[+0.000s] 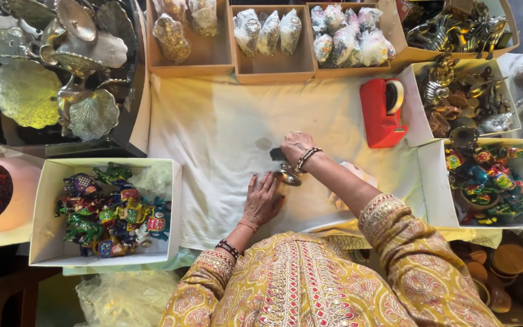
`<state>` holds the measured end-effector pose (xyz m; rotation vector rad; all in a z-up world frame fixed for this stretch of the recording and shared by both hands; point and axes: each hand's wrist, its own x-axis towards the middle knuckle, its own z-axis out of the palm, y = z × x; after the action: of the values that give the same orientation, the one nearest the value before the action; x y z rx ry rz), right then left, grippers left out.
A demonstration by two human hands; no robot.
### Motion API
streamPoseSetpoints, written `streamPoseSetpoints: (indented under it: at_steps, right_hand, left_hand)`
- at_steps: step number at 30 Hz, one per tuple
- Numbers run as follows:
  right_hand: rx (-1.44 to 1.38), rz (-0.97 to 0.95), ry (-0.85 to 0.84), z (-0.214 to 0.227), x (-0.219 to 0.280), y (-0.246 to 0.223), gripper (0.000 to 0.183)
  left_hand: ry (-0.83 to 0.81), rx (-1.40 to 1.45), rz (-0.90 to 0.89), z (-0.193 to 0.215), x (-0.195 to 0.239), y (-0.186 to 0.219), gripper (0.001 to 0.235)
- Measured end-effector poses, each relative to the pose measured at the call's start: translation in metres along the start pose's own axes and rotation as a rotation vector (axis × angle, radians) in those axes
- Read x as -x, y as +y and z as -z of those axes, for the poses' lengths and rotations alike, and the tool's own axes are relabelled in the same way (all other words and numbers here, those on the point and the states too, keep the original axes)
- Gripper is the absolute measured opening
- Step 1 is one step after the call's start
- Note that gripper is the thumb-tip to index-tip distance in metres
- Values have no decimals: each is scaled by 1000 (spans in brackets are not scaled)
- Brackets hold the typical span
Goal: The person wraps a small brass figurine in bubble wrap and secures it with tape. They then pick up a second brass figurine and clean it with a black cloth. The person is working at a table with various decorative items and packaging materials.
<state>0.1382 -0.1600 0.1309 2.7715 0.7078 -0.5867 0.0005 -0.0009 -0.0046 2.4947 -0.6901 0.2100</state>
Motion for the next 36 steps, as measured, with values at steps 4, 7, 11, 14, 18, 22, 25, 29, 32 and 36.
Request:
streamPoseSetpoints:
  at_steps: [4, 7, 11, 14, 18, 22, 25, 29, 32, 36]
  right_hand:
    - [51, 7, 179, -26, -24, 3, 12]
    - [-274, 82, 8, -39, -31, 14, 20]
    - [-17, -186, 193, -57, -34, 35, 18]
    - [-240, -216, 216, -60, -18, 42, 22]
    - [-136, -409, 301, -105, -25, 71, 22]
    - [-531, -285, 316, -76, 7, 57, 28]
    - [-453, -394, 226, -76, 18, 42, 27]
    - [-526, -485, 430, -81, 29, 22, 36]
    - [-538, -525, 478, -94, 32, 12, 38]
    - [-656, -588, 503, -92, 33, 10, 37]
  left_hand:
    - [-10, -8, 5, 3, -1, 2, 73]
    - [-22, -10, 13, 3, -1, 2, 71]
    - [11, -28, -8, 0, -1, -1, 74]
    - [-2, -13, 11, 2, -2, 1, 78]
    - [-42, -8, 36, 6, -2, 2, 83]
    - [-26, 22, 35, 5, -1, 2, 83]
    - [-11, 57, 44, 2, 0, -2, 82]
    - [13, 90, 62, -4, 1, -3, 82]
    - [98, 179, 120, 1, -18, 15, 92]
    - [203, 237, 227, 21, -62, 49, 109]
